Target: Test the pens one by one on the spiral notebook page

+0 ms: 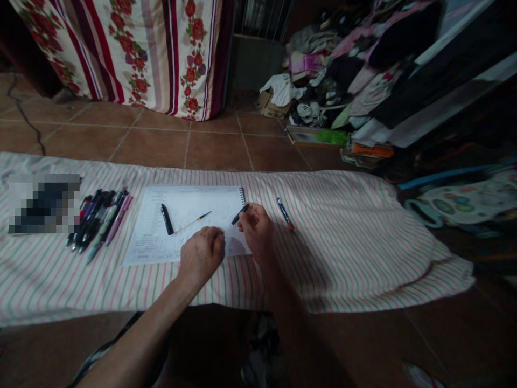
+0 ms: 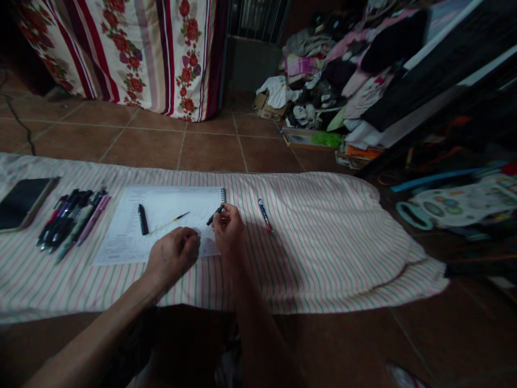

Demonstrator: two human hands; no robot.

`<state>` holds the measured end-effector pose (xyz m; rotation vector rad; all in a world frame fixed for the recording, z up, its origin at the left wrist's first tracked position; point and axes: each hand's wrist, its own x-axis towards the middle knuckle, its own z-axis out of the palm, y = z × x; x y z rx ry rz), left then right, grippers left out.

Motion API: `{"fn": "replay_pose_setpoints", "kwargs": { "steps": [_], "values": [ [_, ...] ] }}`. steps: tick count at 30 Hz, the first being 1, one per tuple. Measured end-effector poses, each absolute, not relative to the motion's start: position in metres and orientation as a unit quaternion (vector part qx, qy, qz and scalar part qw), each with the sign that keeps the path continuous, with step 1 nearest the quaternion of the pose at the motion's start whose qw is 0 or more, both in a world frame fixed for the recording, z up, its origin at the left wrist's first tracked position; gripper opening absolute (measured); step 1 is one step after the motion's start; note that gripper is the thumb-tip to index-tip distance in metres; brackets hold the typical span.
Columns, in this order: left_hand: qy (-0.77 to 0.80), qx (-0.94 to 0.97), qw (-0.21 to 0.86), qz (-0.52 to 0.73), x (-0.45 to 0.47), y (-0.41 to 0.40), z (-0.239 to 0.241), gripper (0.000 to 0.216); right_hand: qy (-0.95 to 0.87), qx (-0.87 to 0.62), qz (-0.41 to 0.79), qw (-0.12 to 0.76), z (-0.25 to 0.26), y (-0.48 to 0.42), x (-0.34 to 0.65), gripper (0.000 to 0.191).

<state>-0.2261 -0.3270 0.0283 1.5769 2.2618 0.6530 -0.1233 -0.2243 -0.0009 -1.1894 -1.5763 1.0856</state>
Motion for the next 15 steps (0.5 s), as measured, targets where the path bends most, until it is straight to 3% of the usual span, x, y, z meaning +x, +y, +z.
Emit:
{"fn": "replay_pose_setpoints", "kwargs": {
  "steps": [8, 15],
  "values": [
    [0.796, 0.541, 0.169, 0.214, -0.228, -0.327, 0.031, 0.028, -0.732, -0.456, 0.315, 0.397, 0.006, -0.232, -0.122, 0.02],
    [0.801, 0.527, 0.183, 0.216, -0.229, -0.325, 0.033, 0.028, -0.743, -0.448, 0.28, 0.411, 0.01, -0.233, -0.123, 0.019]
  ]
}}
